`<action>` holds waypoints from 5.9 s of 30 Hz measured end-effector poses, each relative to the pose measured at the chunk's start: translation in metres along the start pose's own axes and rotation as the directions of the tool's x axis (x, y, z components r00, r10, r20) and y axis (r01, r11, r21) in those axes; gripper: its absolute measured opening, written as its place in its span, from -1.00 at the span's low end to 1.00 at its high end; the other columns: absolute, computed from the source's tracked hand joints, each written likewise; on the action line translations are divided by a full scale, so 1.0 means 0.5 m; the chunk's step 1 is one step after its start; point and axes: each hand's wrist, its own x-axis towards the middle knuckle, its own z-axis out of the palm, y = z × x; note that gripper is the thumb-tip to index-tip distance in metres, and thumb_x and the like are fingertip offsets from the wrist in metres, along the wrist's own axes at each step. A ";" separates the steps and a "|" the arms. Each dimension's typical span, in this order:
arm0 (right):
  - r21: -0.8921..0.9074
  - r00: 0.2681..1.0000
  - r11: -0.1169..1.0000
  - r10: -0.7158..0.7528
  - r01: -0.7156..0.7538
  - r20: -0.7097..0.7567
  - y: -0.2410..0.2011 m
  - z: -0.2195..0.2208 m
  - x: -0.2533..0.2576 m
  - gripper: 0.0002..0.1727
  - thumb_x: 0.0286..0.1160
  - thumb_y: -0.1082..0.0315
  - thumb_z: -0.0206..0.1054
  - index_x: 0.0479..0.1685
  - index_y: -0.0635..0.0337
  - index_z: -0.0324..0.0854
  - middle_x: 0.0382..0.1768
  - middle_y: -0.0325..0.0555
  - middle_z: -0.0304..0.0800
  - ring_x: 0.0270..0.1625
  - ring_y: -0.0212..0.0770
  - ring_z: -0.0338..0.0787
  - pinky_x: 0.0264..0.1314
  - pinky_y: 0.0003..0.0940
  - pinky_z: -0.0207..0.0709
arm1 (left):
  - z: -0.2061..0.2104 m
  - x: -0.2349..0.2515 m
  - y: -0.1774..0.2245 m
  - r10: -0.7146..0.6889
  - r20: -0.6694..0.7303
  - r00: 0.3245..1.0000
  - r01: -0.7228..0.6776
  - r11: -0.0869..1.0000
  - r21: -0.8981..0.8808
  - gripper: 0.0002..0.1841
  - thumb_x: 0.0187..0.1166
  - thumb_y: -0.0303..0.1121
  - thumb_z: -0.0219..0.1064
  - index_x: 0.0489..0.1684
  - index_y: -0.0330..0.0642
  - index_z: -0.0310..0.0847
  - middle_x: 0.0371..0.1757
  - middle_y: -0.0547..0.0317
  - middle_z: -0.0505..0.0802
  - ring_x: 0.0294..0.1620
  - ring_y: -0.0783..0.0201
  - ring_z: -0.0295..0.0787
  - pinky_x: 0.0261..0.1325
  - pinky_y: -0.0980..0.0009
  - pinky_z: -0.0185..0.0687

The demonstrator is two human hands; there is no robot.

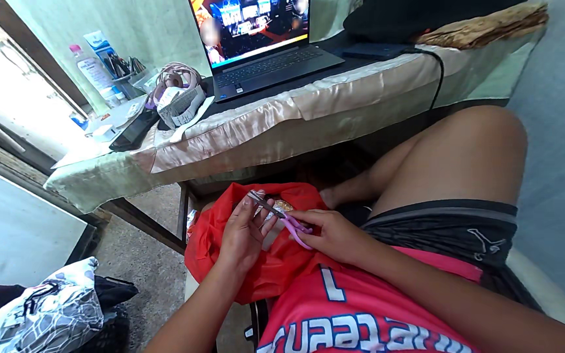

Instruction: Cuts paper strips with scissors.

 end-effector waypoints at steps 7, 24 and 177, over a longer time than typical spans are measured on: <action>0.009 1.000 1.000 0.016 -0.016 -0.011 0.002 0.000 0.002 -0.57 0.68 0.13 0.32 0.49 -0.10 0.67 0.16 -0.26 0.86 0.11 -0.48 0.81 0.30 -0.49 0.66 | 0.003 -0.002 0.002 0.003 0.000 1.000 -0.003 1.000 0.012 -0.61 0.88 -0.25 0.04 0.56 -0.20 0.42 0.34 -0.12 0.77 0.25 -0.04 0.82 0.29 0.01 0.76; -0.038 1.000 0.999 0.017 -0.017 0.006 -0.006 0.001 0.000 -0.48 0.61 0.06 0.33 0.57 -0.16 0.61 0.18 -0.21 0.84 0.18 -0.41 0.77 0.35 -0.41 0.62 | 0.003 -0.004 0.000 0.013 0.005 1.000 -0.013 1.000 0.018 -0.63 0.89 -0.25 0.03 0.53 -0.17 0.46 0.34 -0.06 0.78 0.25 0.01 0.83 0.28 0.05 0.78; 0.339 0.973 0.918 0.151 -0.204 0.176 -0.025 -0.003 -0.006 -0.54 0.66 0.17 0.36 0.52 -0.02 0.61 -0.29 -0.25 0.81 -0.36 -0.39 0.78 -0.22 -0.47 0.74 | -0.057 0.024 0.023 0.427 0.560 0.710 -0.696 0.302 0.652 -0.70 0.64 -0.56 0.20 0.12 -0.19 0.85 -0.01 0.16 0.90 -0.11 0.36 0.84 0.02 0.41 0.82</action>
